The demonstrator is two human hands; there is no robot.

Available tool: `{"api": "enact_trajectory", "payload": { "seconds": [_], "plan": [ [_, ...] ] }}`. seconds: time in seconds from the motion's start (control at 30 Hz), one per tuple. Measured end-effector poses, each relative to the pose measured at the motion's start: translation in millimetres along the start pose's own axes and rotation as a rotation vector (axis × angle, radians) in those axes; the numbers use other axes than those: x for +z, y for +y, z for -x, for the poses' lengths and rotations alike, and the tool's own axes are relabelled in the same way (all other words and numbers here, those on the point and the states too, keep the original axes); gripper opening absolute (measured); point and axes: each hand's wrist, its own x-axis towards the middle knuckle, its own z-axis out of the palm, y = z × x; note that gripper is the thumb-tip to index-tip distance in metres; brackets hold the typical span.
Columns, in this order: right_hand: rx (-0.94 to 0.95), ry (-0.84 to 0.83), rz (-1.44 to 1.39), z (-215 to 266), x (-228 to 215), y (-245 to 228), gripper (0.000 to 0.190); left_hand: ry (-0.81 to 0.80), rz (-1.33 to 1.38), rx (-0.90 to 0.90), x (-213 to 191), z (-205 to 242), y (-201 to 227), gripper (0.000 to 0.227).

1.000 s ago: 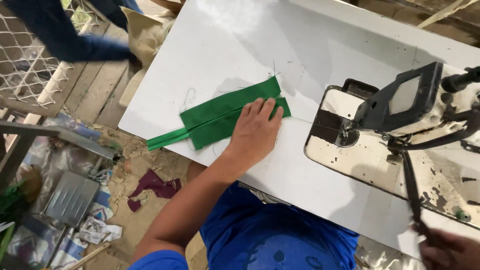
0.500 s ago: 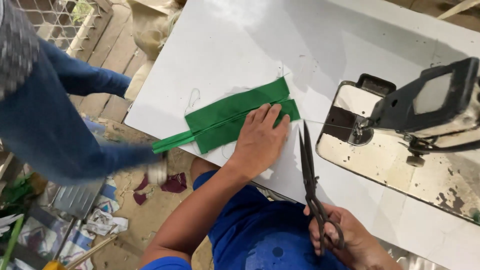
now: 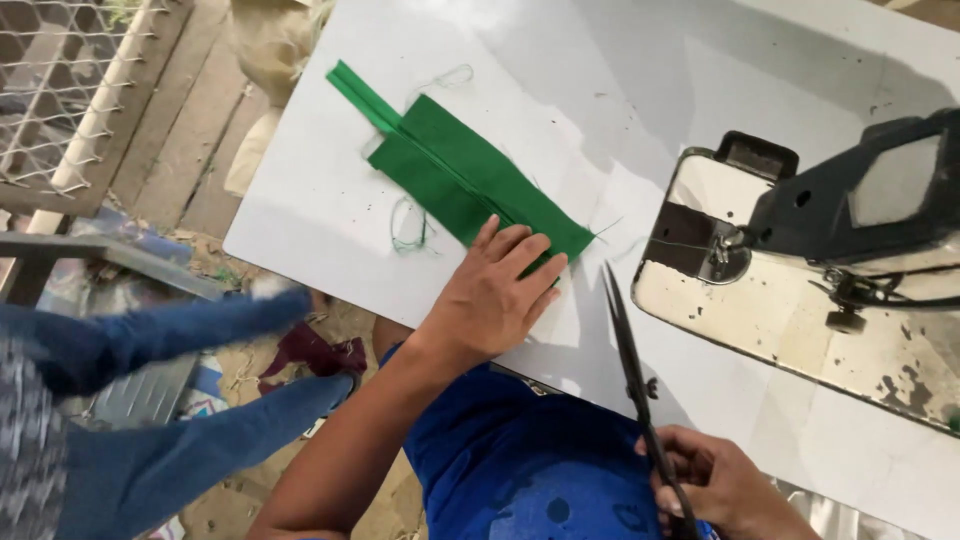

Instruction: Sewing green zippers onto green fabric strips using an industrial sewing machine.

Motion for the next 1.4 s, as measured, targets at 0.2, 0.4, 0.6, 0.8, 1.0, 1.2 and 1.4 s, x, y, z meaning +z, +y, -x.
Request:
{"api": "enact_trajectory", "payload": {
  "seconds": [0.2,0.4,0.6,0.8,1.0,1.2,1.4],
  "plan": [
    [0.037,0.120,0.058,-2.9,8.4,-36.9,0.055,-0.020,0.011,0.039,-6.1,3.9,-6.1,0.024],
    [0.082,0.170,0.121,-2.5,5.9,-59.2,0.049,-0.066,0.072,0.055,-6.0,6.5,-16.9,0.027],
    [0.010,0.249,0.208,3.8,-1.7,-41.9,0.048,-0.124,0.161,0.103,-25.0,3.3,-17.3,0.014],
    [-0.042,0.293,0.188,23.2,-32.2,-11.1,0.064,-0.091,0.000,-0.021,-41.0,9.0,-2.8,0.016],
    [-0.077,0.076,0.487,-1.8,31.1,-61.7,0.048,-0.216,-0.245,-0.237,-42.4,31.7,3.2,0.024],
    [-0.066,-0.107,0.175,-41.0,90.3,-90.1,0.041,-0.046,-0.325,-0.291,-45.9,59.2,-13.0,0.027],
    [0.017,0.414,0.201,17.8,63.7,-79.6,0.044,-0.129,-0.266,-0.409,-69.7,68.9,-29.3,0.027]
  ]
}}
